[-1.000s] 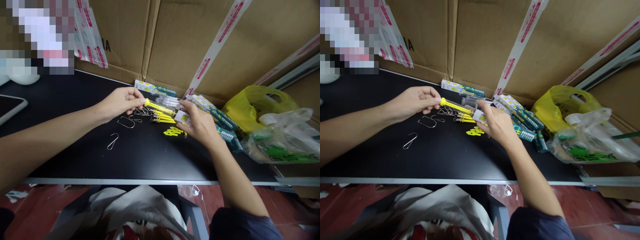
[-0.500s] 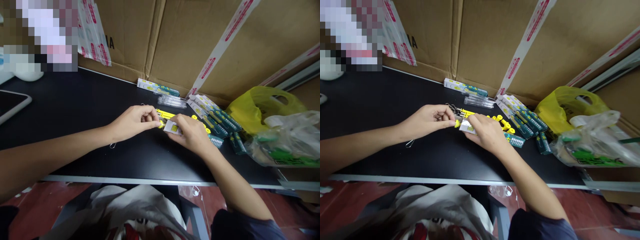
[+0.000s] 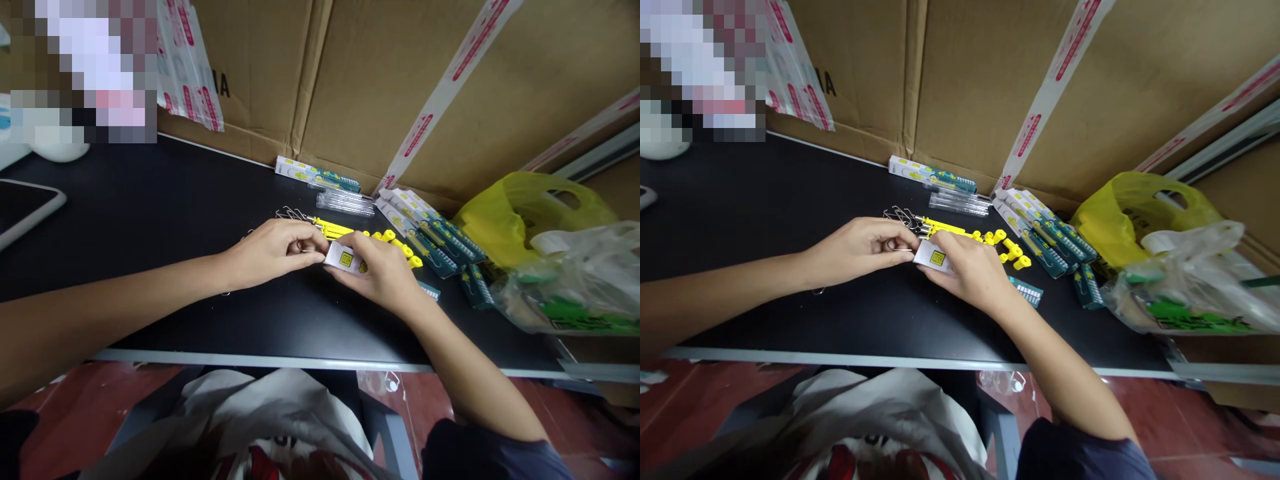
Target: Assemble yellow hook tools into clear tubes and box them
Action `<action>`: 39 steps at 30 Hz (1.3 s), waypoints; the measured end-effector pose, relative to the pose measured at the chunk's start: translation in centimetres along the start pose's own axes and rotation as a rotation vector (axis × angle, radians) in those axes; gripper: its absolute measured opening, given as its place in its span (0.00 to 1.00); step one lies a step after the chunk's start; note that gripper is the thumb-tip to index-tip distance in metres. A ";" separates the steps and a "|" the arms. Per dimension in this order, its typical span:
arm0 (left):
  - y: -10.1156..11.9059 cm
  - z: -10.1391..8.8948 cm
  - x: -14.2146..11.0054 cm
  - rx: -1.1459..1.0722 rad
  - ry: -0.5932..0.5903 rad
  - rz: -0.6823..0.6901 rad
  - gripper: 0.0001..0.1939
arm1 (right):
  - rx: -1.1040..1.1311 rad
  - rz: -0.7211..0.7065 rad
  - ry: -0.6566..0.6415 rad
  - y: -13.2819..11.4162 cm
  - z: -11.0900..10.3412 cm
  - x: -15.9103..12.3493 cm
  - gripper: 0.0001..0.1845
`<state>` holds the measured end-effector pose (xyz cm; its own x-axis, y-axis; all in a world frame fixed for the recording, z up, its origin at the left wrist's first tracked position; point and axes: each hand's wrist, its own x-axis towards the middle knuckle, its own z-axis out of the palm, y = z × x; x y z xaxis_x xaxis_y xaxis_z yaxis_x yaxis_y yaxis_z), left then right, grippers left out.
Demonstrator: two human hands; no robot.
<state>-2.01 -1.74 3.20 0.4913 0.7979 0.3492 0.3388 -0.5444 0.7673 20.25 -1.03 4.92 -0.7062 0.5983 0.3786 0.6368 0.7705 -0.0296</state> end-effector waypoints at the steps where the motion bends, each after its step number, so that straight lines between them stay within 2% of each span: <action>1: 0.0 0.0 0.0 0.036 -0.009 0.041 0.06 | 0.033 0.010 -0.006 0.0 0.0 0.0 0.13; 6: -0.3 0.0 -0.2 0.198 0.017 0.210 0.08 | 0.141 0.013 -0.033 -0.3 -0.1 0.1 0.15; 13: -0.3 -0.2 -0.2 0.200 0.160 0.166 0.05 | 0.181 0.040 -0.029 -0.4 -0.5 0.1 0.16; 19: -0.5 -0.6 0.0 0.205 0.172 0.179 0.06 | 0.180 0.098 -0.029 0.0 -0.9 0.1 0.15; 25: -0.1 0.0 -0.3 0.213 0.144 0.196 0.06 | 0.221 0.107 -0.084 -0.3 -0.6 0.2 0.17; 32: 0.2 0.7 -0.4 0.147 0.113 0.137 0.07 | 0.248 0.127 -0.100 -0.9 -0.4 0.3 0.17; 39: -0.2 1.1 -0.2 0.066 0.094 0.007 0.09 | 0.235 0.150 -0.127 -0.7 -0.3 0.4 0.19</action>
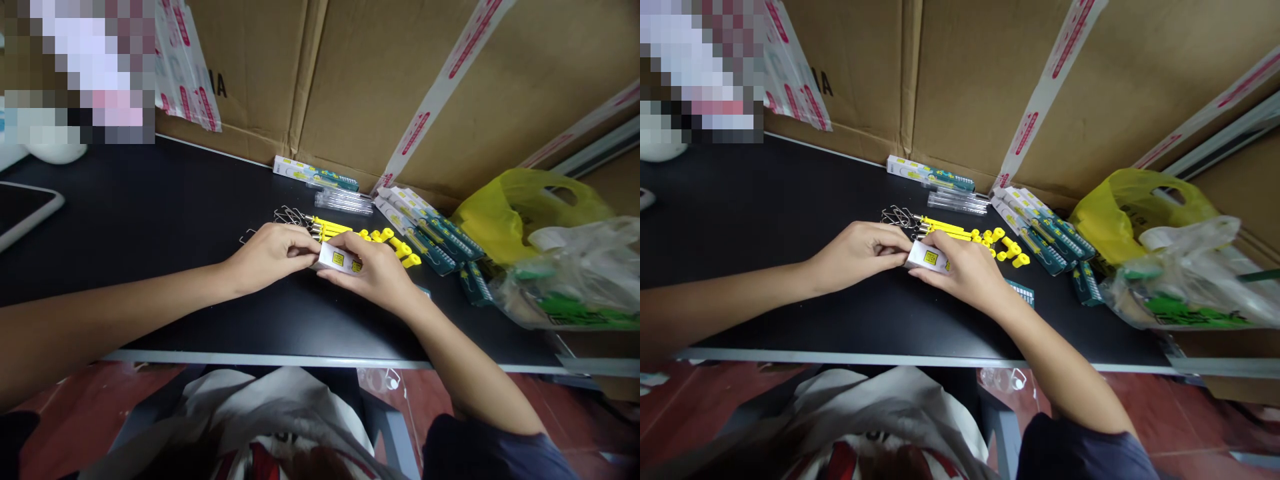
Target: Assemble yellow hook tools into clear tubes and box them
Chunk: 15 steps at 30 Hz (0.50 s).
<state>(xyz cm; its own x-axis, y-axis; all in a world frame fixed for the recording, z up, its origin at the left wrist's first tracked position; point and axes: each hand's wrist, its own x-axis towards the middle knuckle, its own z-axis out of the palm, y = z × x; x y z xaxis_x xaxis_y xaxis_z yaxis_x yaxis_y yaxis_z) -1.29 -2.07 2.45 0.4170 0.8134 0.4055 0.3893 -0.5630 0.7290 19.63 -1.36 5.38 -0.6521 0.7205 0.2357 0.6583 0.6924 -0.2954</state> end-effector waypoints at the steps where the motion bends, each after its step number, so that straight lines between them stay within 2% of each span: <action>1: -0.1 0.0 0.0 -0.011 0.002 -0.018 0.09 | -0.001 0.001 -0.006 0.0 0.0 0.0 0.20; 7: -1.9 -0.4 0.4 -0.104 0.066 -0.154 0.11 | -0.056 0.056 -0.052 0.5 0.0 0.1 0.24; 10: -2.6 -0.7 0.8 -0.203 0.082 -0.209 0.12 | -0.050 0.098 -0.047 1.0 0.2 0.2 0.22; 13: -2.4 -1.1 1.0 -0.272 0.074 -0.203 0.16 | -0.028 0.110 -0.042 1.4 0.3 0.3 0.20; 15: -2.1 -1.2 1.0 -0.233 0.059 -0.181 0.17 | -0.006 0.114 -0.035 1.5 0.1 0.4 0.20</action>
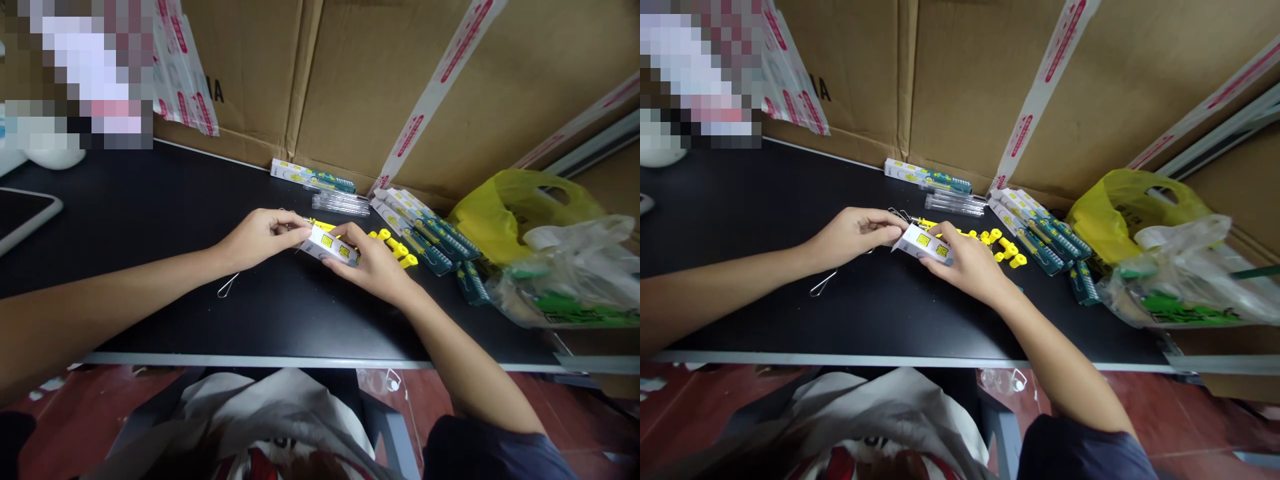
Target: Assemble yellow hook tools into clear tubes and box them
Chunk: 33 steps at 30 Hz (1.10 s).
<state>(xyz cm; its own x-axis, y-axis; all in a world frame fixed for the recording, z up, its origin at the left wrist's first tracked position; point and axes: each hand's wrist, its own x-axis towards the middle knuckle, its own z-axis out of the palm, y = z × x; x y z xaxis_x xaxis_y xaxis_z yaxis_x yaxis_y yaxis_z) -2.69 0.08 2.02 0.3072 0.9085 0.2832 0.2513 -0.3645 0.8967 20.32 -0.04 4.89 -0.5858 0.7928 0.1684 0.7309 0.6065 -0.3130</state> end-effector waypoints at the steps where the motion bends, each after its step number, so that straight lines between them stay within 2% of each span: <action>1: 0.2 0.0 -0.1 0.035 -0.010 0.015 0.16 | 0.012 -0.002 0.006 0.0 -0.1 0.0 0.20; 6: 0.5 -0.4 -0.2 0.120 -0.040 0.093 0.14 | 0.058 -0.016 0.042 0.0 -0.4 0.0 0.20; 13: -0.2 -0.9 0.4 0.043 -0.039 0.093 0.12 | 0.127 -0.044 0.039 0.3 -0.4 0.0 0.20; 21: -0.3 -0.9 0.6 0.140 -0.063 0.143 0.22 | 0.134 -0.082 0.013 0.0 -0.4 -0.2 0.19; 25: -0.2 -0.9 0.5 0.118 -0.098 0.127 0.17 | 0.140 -0.093 0.014 -0.1 -0.5 -0.3 0.19; 33: -0.3 -0.6 0.3 0.058 -0.041 0.143 0.10 | 0.145 -0.075 0.034 -0.1 -0.5 -0.3 0.19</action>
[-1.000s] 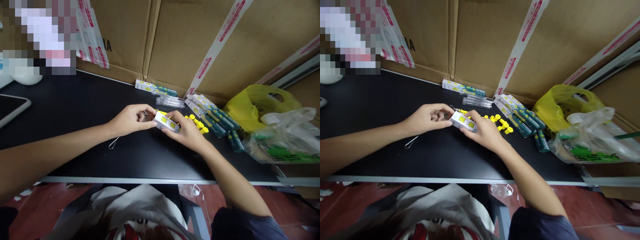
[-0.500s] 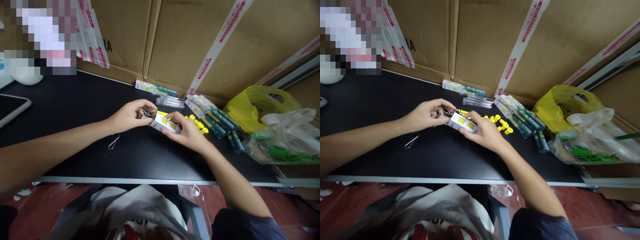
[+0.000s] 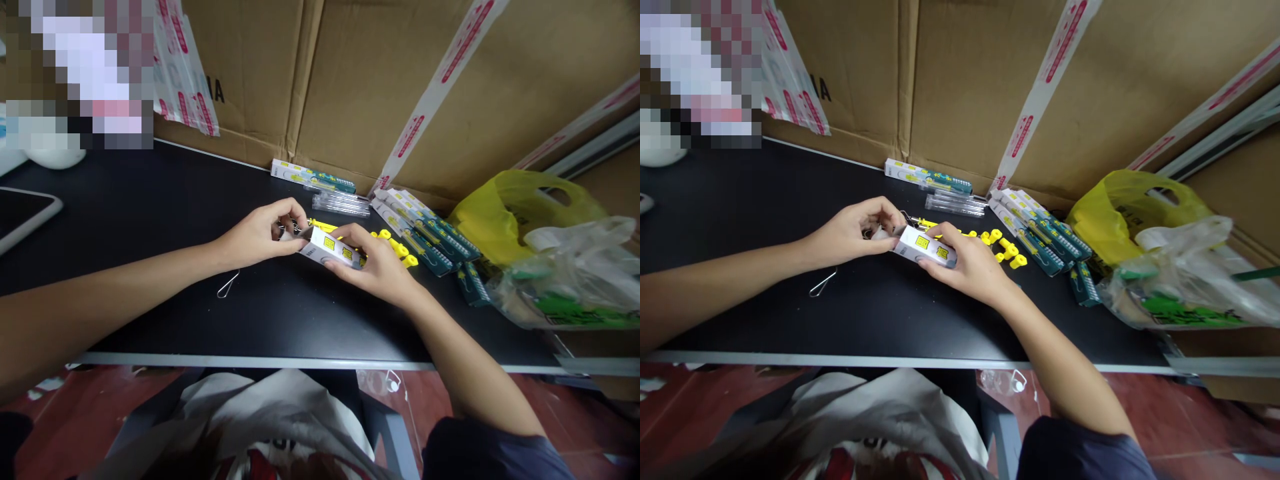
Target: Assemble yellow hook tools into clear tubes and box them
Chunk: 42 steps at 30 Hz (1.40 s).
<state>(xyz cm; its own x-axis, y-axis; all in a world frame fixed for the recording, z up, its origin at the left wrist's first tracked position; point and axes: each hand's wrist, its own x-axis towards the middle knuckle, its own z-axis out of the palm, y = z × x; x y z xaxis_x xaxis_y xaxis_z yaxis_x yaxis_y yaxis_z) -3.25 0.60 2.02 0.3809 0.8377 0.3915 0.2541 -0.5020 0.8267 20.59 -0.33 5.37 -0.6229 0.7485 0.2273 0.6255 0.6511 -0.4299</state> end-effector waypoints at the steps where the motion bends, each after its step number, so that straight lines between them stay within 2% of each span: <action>1: 0.0 0.0 0.0 0.004 -0.009 0.008 0.09 | -0.002 0.000 0.002 0.0 0.0 0.0 0.19; 4: 0.3 0.0 -0.1 0.075 -0.058 0.053 0.04 | -0.009 -0.005 -0.005 0.1 0.0 0.0 0.19; 8: 0.8 -0.4 -0.1 0.209 -0.138 0.103 0.07 | -0.017 -0.017 -0.004 0.1 0.1 0.0 0.18; 13: 1.1 -0.7 -0.1 0.289 -0.204 0.064 0.08 | -0.020 -0.028 -0.001 0.1 0.1 0.0 0.19; 15: 1.2 -0.6 -0.1 0.218 -0.182 0.004 0.06 | -0.020 -0.033 -0.016 0.1 0.2 0.0 0.18; 17: 1.3 -0.4 -0.1 0.055 -0.164 -0.096 0.04 | -0.022 -0.038 -0.029 0.1 0.3 0.1 0.18; 21: 1.5 0.1 0.2 -0.295 -0.161 -0.292 0.06 | -0.027 -0.041 -0.034 0.2 0.4 0.1 0.19; 24: 1.4 0.3 0.4 -0.387 -0.124 -0.381 0.08 | -0.026 -0.041 -0.024 0.3 0.3 0.1 0.19; 33: 0.8 0.7 0.3 -0.406 -0.070 -0.394 0.05 | -0.055 -0.039 -0.021 0.2 0.2 0.1 0.18; 42: 0.5 0.9 0.0 -0.454 -0.054 -0.358 0.08 | -0.104 -0.034 -0.022 0.4 0.5 0.1 0.18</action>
<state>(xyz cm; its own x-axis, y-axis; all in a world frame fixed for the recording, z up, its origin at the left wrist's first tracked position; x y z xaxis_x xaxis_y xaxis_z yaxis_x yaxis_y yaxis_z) -2.30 0.17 2.02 0.3896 0.9200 0.0438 -0.0265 -0.0363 0.9990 20.55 -0.07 4.78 -0.6544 0.7234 0.2202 0.6484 0.6866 -0.3289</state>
